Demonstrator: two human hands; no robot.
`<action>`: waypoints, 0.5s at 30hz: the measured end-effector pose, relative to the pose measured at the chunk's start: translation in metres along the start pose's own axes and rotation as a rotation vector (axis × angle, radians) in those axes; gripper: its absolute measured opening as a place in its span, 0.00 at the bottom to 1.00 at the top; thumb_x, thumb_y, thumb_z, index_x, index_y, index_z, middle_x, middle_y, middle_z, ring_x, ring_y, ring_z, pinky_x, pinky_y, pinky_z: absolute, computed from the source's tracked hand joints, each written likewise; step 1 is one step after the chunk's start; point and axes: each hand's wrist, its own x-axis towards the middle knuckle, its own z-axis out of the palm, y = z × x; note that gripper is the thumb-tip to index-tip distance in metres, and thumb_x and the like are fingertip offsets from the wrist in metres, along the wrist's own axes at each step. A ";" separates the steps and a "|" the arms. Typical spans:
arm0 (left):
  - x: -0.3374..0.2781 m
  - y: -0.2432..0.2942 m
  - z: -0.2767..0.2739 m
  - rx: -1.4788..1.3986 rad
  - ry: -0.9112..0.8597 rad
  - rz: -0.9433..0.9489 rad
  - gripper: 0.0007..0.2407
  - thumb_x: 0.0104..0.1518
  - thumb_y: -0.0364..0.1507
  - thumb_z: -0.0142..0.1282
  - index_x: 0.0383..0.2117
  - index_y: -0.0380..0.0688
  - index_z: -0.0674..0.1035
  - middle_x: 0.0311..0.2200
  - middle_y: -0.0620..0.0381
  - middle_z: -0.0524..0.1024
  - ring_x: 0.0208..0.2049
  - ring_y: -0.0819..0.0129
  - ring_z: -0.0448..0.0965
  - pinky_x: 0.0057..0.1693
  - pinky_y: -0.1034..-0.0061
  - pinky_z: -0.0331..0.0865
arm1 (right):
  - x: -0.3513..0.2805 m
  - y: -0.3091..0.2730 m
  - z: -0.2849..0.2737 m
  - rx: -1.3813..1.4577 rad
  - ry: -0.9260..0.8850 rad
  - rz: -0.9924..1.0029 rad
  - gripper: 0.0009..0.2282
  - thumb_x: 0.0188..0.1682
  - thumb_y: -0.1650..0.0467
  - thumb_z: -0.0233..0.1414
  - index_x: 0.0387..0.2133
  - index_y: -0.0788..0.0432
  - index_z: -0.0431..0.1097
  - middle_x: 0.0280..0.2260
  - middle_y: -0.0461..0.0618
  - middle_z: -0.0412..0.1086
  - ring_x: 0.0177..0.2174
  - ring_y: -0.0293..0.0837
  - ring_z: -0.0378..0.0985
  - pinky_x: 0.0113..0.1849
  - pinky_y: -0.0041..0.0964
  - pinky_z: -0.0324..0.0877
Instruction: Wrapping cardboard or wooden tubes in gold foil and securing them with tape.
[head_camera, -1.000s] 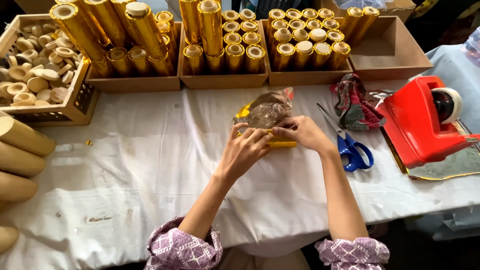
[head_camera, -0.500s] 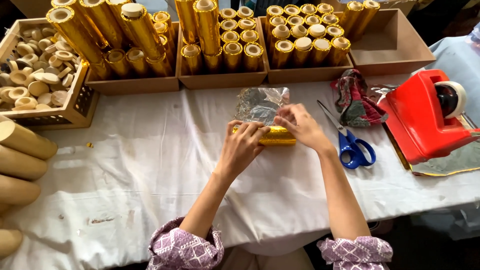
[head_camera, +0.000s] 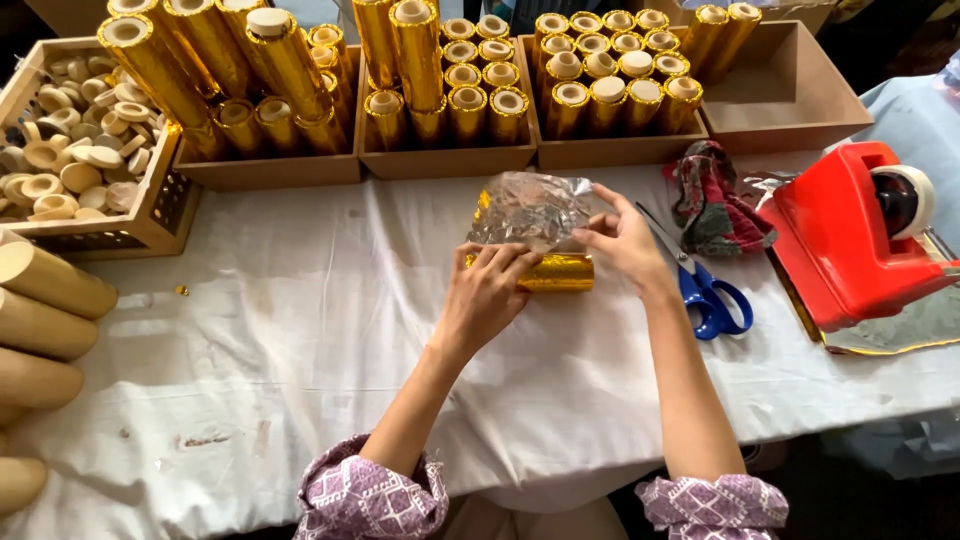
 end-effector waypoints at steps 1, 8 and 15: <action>0.000 0.000 0.000 0.003 -0.032 -0.024 0.22 0.47 0.29 0.66 0.52 0.53 0.79 0.50 0.64 0.77 0.52 0.70 0.75 0.61 0.63 0.58 | 0.002 0.008 -0.007 -0.015 -0.020 -0.006 0.32 0.44 0.69 0.65 0.60 0.65 0.56 0.34 0.47 0.74 0.37 0.37 0.74 0.43 0.34 0.69; 0.001 0.001 -0.003 -0.030 -0.049 -0.039 0.22 0.46 0.31 0.67 0.51 0.51 0.79 0.51 0.62 0.75 0.53 0.67 0.74 0.59 0.60 0.58 | -0.027 -0.067 0.011 0.007 -0.215 0.083 0.20 0.43 0.70 0.63 0.51 0.60 0.74 0.43 0.44 0.79 0.43 0.33 0.78 0.49 0.30 0.70; 0.002 0.002 -0.007 -0.047 -0.055 -0.056 0.21 0.47 0.30 0.67 0.51 0.52 0.79 0.51 0.63 0.76 0.54 0.68 0.74 0.61 0.61 0.58 | -0.026 -0.053 0.015 -0.088 -0.301 -0.014 0.23 0.37 0.72 0.68 0.48 0.62 0.73 0.44 0.46 0.77 0.43 0.35 0.76 0.48 0.33 0.71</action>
